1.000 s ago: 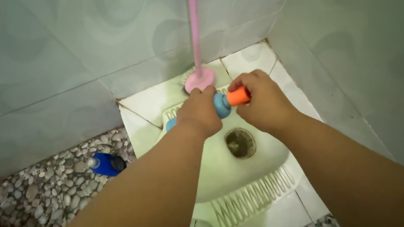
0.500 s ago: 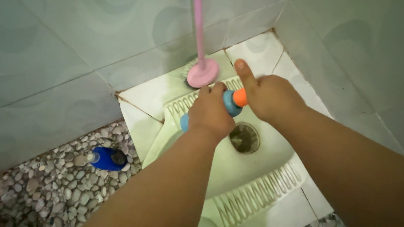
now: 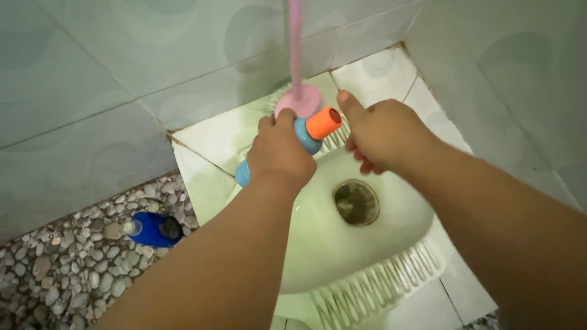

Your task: Cleaning a squat toilet using a brush and cleaning solution, then rinsing with water.

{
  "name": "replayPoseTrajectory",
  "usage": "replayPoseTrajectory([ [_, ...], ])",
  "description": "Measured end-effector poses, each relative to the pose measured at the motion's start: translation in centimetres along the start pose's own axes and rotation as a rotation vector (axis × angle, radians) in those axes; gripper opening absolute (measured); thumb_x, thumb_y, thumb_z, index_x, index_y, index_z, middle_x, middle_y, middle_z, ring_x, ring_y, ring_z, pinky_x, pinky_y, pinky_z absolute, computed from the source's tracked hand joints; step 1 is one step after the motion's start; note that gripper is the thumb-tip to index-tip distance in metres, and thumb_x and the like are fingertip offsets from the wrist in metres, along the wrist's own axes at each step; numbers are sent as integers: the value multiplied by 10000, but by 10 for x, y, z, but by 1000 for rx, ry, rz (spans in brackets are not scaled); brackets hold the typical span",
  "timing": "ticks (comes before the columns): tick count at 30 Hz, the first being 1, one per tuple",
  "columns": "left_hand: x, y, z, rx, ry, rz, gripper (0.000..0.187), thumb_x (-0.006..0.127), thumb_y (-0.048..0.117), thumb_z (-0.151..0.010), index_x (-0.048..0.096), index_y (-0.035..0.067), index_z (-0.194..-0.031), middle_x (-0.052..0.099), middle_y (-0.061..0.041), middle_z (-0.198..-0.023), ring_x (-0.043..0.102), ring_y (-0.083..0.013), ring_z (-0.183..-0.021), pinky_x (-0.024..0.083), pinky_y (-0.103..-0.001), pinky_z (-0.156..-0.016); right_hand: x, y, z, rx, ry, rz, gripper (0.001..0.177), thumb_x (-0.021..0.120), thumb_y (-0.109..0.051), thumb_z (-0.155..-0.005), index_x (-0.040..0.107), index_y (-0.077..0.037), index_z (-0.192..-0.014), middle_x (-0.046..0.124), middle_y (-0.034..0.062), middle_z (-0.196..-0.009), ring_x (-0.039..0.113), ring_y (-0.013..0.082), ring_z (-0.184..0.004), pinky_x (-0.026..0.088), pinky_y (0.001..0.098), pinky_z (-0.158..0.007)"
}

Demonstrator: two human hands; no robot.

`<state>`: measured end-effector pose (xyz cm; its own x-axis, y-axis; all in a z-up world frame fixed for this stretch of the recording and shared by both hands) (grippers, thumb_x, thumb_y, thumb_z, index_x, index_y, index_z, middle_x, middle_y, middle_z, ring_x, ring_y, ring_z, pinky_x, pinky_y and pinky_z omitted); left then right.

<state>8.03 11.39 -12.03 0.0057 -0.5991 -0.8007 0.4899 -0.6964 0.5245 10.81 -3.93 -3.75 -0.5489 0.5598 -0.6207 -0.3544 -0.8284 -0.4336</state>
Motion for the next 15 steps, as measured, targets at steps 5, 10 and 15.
replayPoseTrajectory([
  [5,1,-7,-5,-15,-6,23,668,771,109,-763,506,216,-1367,503,-124,-1340,601,-349,-1190,504,-448,-973,8,-10,-39,-751,290,13,400,619,-263,-914,627,-10,-1223,616,175,-1217,680,251,-980,535,358,-802],
  [10,1,-18,-10,-21,29,60,655,770,101,-762,525,214,-1358,510,-120,-1337,611,-348,-1177,514,-436,-967,25,-23,-34,-502,66,-70,432,604,-199,-838,615,-122,-1263,676,74,-1182,716,220,-954,576,357,-747],
  [15,4,-23,-14,67,20,-33,629,786,81,-735,556,213,-1305,525,-107,-1312,608,-343,-1169,500,-431,-976,28,-23,-22,-181,25,34,505,622,-439,-980,619,0,-1232,731,168,-1070,770,312,-939,579,407,-796],
])
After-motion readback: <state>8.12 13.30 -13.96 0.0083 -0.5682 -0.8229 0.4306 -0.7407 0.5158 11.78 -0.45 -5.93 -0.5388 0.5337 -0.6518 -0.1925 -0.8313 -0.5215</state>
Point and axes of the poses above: each hand's wrist, its own z-axis away from the middle knuckle, its own x-axis out of the palm, y = z × x, the point moved 8 cm from there along -z, towards the middle knuckle
